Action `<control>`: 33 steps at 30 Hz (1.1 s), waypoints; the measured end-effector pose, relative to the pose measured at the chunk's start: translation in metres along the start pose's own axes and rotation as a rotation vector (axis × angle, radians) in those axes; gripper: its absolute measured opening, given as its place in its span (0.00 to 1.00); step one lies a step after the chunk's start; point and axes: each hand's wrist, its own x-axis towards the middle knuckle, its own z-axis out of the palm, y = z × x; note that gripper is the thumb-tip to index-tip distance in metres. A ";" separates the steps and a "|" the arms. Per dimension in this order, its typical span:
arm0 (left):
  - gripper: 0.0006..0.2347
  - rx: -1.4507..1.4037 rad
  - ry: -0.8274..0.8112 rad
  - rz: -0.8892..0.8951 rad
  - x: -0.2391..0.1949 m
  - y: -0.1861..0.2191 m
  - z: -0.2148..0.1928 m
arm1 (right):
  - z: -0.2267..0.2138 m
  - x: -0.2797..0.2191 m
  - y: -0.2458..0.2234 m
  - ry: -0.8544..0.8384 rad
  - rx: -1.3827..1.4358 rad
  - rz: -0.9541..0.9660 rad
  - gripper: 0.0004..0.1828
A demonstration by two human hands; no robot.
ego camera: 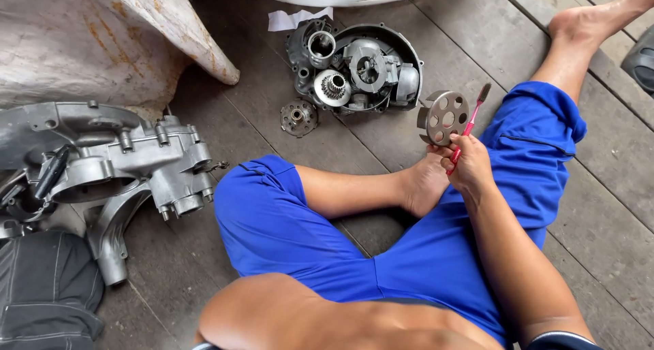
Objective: Cleaning a motorcycle engine component using a toothbrush while sitting on the floor.
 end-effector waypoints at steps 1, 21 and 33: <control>0.08 0.000 0.003 -0.002 0.023 -0.023 -0.003 | 0.000 -0.001 0.000 -0.001 0.000 0.003 0.05; 0.04 -1.169 0.126 -0.641 0.101 -0.149 -0.035 | -0.016 0.017 0.012 -0.010 0.009 0.013 0.04; 0.06 -1.174 0.086 -0.654 0.124 -0.258 -0.079 | -0.009 0.009 0.004 -0.013 0.000 0.012 0.04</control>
